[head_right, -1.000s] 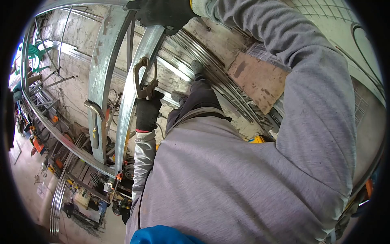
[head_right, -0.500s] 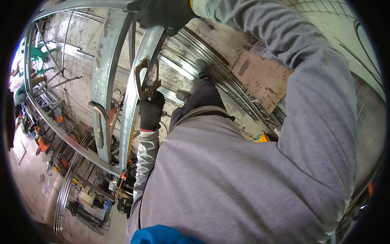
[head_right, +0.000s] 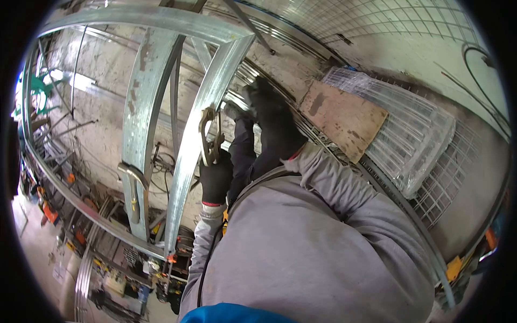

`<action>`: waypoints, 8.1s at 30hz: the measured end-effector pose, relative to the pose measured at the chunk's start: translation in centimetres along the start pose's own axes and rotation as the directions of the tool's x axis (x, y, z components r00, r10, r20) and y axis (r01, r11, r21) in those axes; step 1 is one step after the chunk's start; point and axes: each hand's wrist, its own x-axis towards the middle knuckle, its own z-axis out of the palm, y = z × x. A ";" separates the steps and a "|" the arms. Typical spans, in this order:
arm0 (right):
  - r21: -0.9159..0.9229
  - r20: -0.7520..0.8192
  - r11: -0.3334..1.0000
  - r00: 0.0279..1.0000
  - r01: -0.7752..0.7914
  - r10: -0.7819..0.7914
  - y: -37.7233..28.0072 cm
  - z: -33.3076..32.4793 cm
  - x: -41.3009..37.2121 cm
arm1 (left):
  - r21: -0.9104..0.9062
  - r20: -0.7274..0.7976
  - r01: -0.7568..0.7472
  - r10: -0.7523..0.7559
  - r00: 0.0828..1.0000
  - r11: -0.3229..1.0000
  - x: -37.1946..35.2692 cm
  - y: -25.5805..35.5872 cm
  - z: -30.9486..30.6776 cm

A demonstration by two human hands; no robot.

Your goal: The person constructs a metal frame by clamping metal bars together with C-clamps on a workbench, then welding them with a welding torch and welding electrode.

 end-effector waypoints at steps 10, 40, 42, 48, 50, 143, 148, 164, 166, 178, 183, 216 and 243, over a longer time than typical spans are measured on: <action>0.658 0.303 0.347 0.657 -0.668 0.691 -9.9 -1.4 7.0 | 0.348 0.059 -0.365 0.369 0.928 0.864 -0.7 -3.1 0.4; 0.856 0.144 0.442 0.944 -0.270 0.299 5.9 9.0 5.4 | 0.604 0.396 -0.389 0.162 0.904 0.695 -0.2 -3.3 -3.0; 0.468 -0.168 0.883 0.981 -0.008 0.098 6.4 9.4 5.8 | 0.614 0.384 -0.395 0.178 0.906 0.683 -0.2 -2.9 -3.2; 0.520 -0.030 0.826 0.961 -0.219 0.274 5.9 7.7 5.8 | 0.545 0.239 -0.369 0.282 0.929 0.753 0.0 -2.4 -2.6; 0.351 -0.072 0.910 0.963 -0.220 0.260 5.9 7.7 5.8 | 0.672 0.312 -0.463 0.346 0.885 0.578 -0.2 -3.4 -2.2; 0.730 0.531 0.646 0.780 -0.223 -0.331 -2.4 20.9 -17.4 | -0.155 0.107 0.015 0.002 0.994 0.988 0.8 -2.1 -1.9; 0.441 0.676 0.889 0.606 0.124 -0.419 -2.0 20.2 -16.7 | 0.090 0.106 -0.266 0.257 0.961 0.960 0.8 -1.5 -2.3; 0.635 0.209 0.628 0.683 0.449 -0.700 -0.4 21.9 -16.2 | -0.130 0.009 -0.161 0.164 0.986 0.978 0.4 -1.4 -2.2; 0.812 0.200 0.512 0.689 0.282 -0.697 -0.3 19.2 -14.7 | -0.131 0.126 0.022 -0.006 0.992 0.991 0.3 -0.1 -2.9; 0.846 0.365 0.533 0.760 -0.029 -0.537 2.1 20.5 -16.5 | -0.244 0.073 -0.047 0.067 0.995 0.969 0.0 -0.8 -2.2; 0.881 0.272 0.466 0.720 0.080 -0.638 2.3 23.6 -16.1 | -0.211 0.099 -0.071 0.094 0.991 0.975 0.1 -2.2 -1.8; 0.771 0.300 0.631 0.827 0.082 -0.475 -1.8 21.4 -16.5 | -0.430 0.309 0.479 -0.374 0.875 0.765 0.6 2.9 -3.6; 0.822 0.522 0.522 0.664 -0.226 -0.536 1.2 27.4 -18.0 | -0.260 0.099 -0.054 0.082 0.992 0.964 0.2 -2.3 -1.9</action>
